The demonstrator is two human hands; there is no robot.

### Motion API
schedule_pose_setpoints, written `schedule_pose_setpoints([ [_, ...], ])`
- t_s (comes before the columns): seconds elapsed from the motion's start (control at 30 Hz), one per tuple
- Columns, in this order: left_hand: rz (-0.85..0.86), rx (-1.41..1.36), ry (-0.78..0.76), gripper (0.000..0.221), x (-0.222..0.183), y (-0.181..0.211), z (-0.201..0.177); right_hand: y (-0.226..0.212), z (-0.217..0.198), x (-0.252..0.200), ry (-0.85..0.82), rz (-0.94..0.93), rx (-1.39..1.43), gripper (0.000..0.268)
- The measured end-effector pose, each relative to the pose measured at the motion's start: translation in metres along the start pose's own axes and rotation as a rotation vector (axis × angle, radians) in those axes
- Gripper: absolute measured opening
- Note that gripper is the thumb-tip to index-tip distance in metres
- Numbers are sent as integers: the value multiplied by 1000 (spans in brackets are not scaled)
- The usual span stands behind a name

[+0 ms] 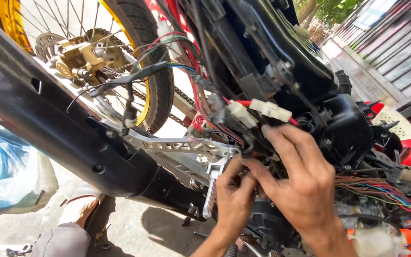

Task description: Connecting and organizing electrical wiring harness components on a motorcycle

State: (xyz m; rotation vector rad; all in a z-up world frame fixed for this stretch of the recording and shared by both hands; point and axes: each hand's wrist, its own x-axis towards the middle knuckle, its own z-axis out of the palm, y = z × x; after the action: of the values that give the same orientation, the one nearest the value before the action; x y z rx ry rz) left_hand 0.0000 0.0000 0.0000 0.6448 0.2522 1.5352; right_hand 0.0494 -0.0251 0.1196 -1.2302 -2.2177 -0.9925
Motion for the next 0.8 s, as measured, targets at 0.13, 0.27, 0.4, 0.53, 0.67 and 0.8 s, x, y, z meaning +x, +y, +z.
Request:
schedule_pose_setpoints([
  [0.13,64,-89,-30,18,-8,-13,2,9,-3,40,-236,-18,-97,47],
  [0.27,-60,186,-84,67,-20,-1,-4,16,-20,67,-593,382,106,31],
  [0.4,-116,462,-279,71,-27,19,-10,18,-30,83,-776,592,31,48],
  [0.53,23,482,-268,43,-33,30,-10,19,-31,88,-804,584,11,51],
  [0.67,132,512,-188,37,-27,23,-10,19,-30,87,-769,559,34,45],
  [0.8,379,485,-48,11,-24,28,-4,28,-28,76,-699,463,23,71],
])
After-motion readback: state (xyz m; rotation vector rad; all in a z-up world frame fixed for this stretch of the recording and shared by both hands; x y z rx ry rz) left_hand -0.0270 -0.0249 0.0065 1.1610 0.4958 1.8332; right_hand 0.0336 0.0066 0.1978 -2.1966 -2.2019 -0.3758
